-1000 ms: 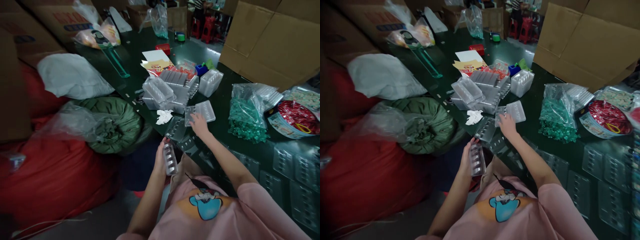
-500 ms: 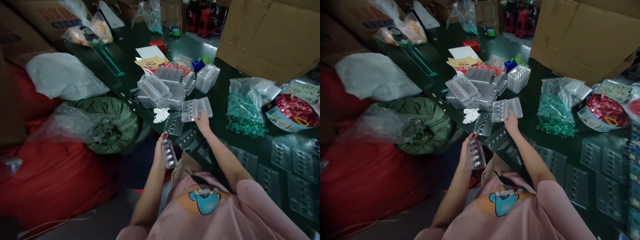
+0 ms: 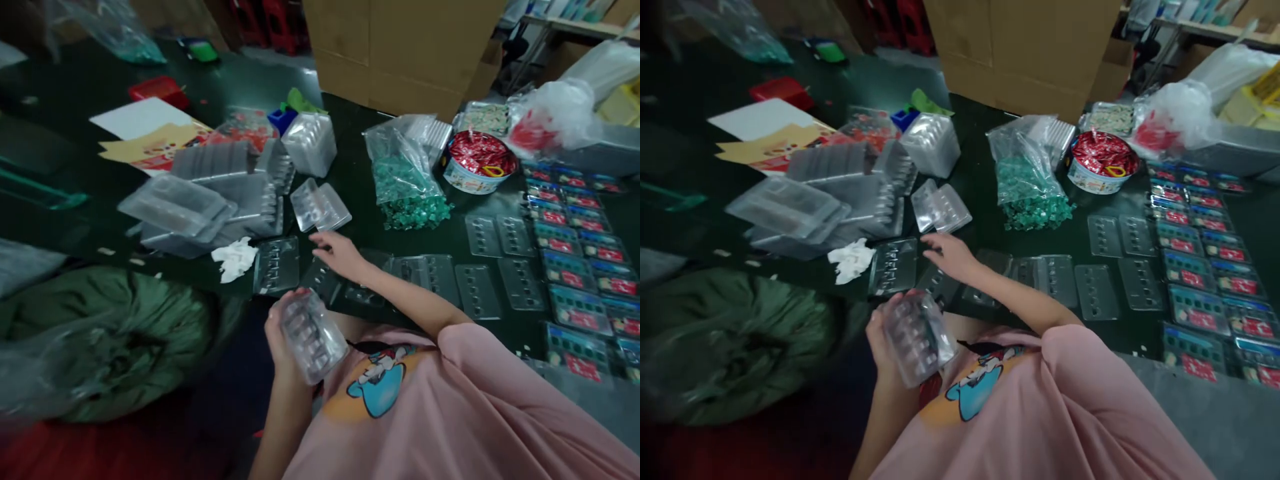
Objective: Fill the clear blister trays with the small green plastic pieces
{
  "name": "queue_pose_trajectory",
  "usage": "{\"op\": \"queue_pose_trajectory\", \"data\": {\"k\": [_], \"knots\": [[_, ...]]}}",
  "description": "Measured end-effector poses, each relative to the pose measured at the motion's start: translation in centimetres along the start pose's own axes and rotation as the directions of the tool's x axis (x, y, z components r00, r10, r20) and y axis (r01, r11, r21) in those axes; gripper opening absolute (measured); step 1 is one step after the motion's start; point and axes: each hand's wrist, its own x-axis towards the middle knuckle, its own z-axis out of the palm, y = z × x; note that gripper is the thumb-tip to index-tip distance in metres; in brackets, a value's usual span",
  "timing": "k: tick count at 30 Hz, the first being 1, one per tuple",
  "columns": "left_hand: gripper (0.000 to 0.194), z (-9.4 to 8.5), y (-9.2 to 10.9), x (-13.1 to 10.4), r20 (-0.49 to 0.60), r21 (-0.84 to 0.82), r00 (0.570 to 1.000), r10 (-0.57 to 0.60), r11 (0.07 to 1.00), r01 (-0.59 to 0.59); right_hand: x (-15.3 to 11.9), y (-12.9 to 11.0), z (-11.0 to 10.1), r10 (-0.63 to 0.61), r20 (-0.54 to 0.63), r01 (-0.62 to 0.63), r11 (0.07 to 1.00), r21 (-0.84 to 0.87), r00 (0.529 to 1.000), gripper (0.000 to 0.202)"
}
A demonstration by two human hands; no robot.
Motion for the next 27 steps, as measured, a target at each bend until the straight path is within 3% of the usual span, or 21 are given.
{"op": "queue_pose_trajectory", "data": {"k": [2, 4, 7, 10, 14, 23, 27], "knots": [[0.043, 1.6, -0.6, -0.2, 0.052, 0.053, 0.995, -0.08, 0.996, 0.077, -3.4, -1.2, -1.1, -0.119, 0.15, 0.103, 0.988, 0.114, 0.981, 0.029], [0.041, 2.9, -1.3, -0.7, 0.066, 0.182, 0.983, -0.17, 0.971, 0.155, -6.4, -1.8, -2.4, -0.181, 0.195, 0.158, 0.979, 0.13, 0.964, 0.022], [0.035, 4.7, -2.3, -1.8, 0.076, 0.343, 0.961, -0.266, 0.912, 0.225, -9.7, -1.7, -4.6, -0.114, 0.077, 0.107, 0.99, 0.092, 0.991, 0.013], [0.035, 6.3, -3.2, -2.9, 0.188, 0.39, 0.938, -0.291, 0.899, 0.201, -11.6, -1.0, -6.6, -0.014, -0.091, 0.021, 0.997, 0.071, 0.996, 0.011], [0.032, 7.8, -3.9, -4.0, 0.344, 0.384, 0.899, -0.271, 0.914, 0.129, -13.1, -1.0, -8.5, -0.016, -0.163, 0.026, 0.998, 0.063, 0.987, 0.012], [0.033, 7.6, -4.1, -5.4, 0.433, 0.263, 0.881, -0.19, 0.962, 0.077, -13.9, -2.0, -8.8, -0.187, -0.174, 0.187, 0.982, -0.016, 0.967, 0.011], [0.031, 7.7, -4.1, -5.3, 0.418, 0.236, 0.893, -0.165, 0.969, 0.069, -13.7, -1.9, -8.7, -0.246, -0.147, 0.245, 0.969, -0.027, 0.958, 0.013]]}}
